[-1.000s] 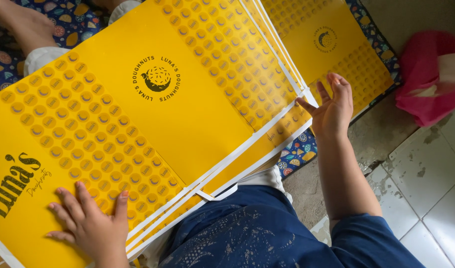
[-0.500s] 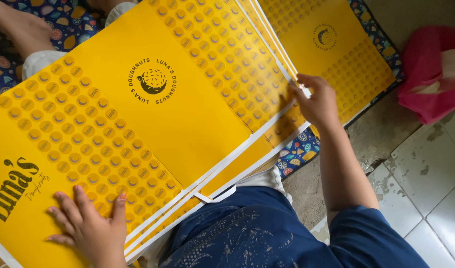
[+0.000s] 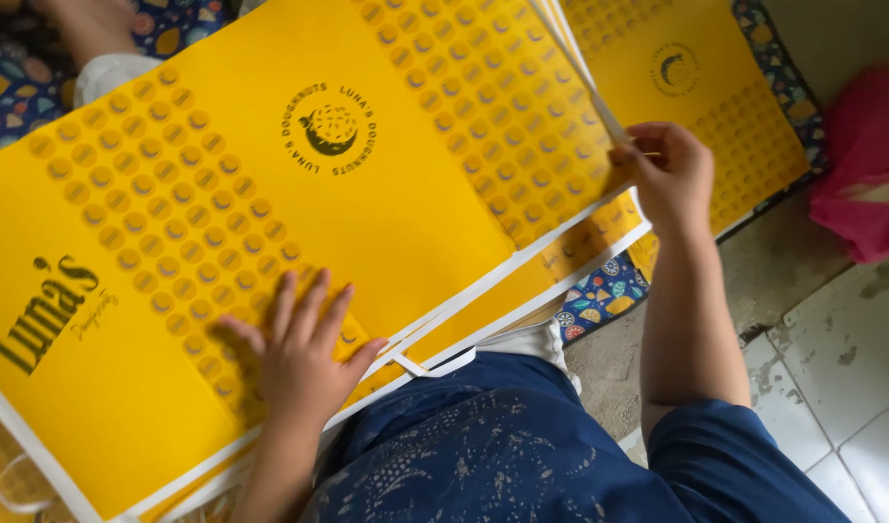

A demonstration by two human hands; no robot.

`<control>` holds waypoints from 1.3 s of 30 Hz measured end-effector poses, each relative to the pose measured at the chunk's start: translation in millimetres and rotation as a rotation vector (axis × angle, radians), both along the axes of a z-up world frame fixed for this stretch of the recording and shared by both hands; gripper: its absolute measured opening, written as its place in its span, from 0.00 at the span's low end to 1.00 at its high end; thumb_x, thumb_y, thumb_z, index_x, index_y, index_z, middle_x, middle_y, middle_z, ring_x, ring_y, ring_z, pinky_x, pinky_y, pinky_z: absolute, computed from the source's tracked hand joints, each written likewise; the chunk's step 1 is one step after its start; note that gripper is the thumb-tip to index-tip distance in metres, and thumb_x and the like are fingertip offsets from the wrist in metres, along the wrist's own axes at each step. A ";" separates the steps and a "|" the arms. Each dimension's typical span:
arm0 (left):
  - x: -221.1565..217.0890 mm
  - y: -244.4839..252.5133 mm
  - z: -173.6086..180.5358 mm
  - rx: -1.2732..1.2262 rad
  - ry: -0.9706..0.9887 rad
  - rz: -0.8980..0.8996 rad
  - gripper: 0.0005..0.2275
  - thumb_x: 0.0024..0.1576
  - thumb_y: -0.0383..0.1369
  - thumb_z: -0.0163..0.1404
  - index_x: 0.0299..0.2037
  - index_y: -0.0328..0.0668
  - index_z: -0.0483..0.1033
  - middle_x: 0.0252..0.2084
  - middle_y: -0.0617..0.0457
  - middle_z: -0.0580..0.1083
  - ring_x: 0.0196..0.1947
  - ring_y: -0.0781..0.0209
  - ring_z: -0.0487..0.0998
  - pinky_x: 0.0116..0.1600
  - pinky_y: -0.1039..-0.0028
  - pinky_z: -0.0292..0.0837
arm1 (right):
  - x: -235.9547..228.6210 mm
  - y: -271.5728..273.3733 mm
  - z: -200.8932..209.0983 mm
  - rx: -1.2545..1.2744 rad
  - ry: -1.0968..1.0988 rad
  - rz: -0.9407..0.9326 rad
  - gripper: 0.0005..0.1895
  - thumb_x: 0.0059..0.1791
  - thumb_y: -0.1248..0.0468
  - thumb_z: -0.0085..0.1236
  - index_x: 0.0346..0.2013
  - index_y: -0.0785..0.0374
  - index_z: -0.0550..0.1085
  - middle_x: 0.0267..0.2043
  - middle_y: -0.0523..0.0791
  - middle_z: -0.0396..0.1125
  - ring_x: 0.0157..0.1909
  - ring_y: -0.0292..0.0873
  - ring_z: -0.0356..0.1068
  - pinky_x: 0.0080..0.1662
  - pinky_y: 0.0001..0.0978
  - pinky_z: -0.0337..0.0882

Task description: Peeling adhesive backing strips from yellow paper bags and stacking them

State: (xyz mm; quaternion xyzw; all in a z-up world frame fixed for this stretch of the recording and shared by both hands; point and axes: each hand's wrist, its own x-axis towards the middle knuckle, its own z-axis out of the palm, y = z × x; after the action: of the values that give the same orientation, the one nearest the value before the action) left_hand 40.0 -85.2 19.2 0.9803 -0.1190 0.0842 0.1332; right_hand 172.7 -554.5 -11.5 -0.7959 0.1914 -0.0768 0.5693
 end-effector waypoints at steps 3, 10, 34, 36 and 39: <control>8.9 -4.6 4.2 -0.028 -0.136 -0.132 0.25 0.49 0.56 0.58 0.55 0.60 0.80 0.61 0.55 0.76 0.69 0.45 0.70 0.69 0.24 0.31 | 2.1 0.4 1.3 0.005 -0.083 0.027 0.13 0.54 0.69 0.64 0.53 0.63 0.76 0.39 0.44 0.71 0.36 0.35 0.75 0.38 0.24 0.79; 14.0 -9.8 16.0 0.189 -0.122 -0.433 0.18 0.62 0.45 0.53 0.51 0.39 0.80 0.56 0.41 0.78 0.56 0.37 0.79 0.53 0.58 0.78 | -1.4 19.8 35.4 0.184 0.044 -0.042 0.11 0.56 0.69 0.61 0.52 0.57 0.75 0.36 0.38 0.70 0.34 0.28 0.71 0.33 0.22 0.73; 35.1 -20.5 76.4 -0.037 -0.582 -0.378 0.03 0.62 0.28 0.53 0.38 0.48 0.79 0.34 0.56 0.76 0.38 0.57 0.83 0.50 0.64 0.80 | -30.2 139.6 76.2 -0.525 -0.861 0.794 0.07 0.47 0.68 0.70 0.39 0.59 0.82 0.43 0.50 0.76 0.53 0.59 0.75 0.62 0.62 0.66; 32.7 -21.7 83.5 -0.077 -0.589 -0.374 0.04 0.64 0.31 0.51 0.37 0.48 0.79 0.35 0.56 0.76 0.38 0.56 0.83 0.51 0.63 0.80 | -26.4 144.4 71.8 -0.413 -0.887 0.743 0.04 0.51 0.68 0.65 0.41 0.59 0.82 0.42 0.50 0.77 0.50 0.58 0.77 0.59 0.58 0.72; 31.6 -24.0 92.8 -0.149 -0.562 -0.355 0.13 0.66 0.44 0.46 0.46 0.45 0.77 0.43 0.51 0.77 0.44 0.49 0.82 0.54 0.56 0.77 | -15.2 148.4 62.3 -0.242 -1.058 0.642 0.06 0.53 0.67 0.61 0.35 0.68 0.81 0.38 0.54 0.76 0.46 0.64 0.77 0.53 0.60 0.76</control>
State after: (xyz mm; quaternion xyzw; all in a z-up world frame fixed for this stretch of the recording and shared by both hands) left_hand 71.6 -109.2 112.0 0.8703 -0.3136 0.3351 0.1789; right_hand 157.5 -406.1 50.8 -0.7268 -0.3745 -0.3065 0.4874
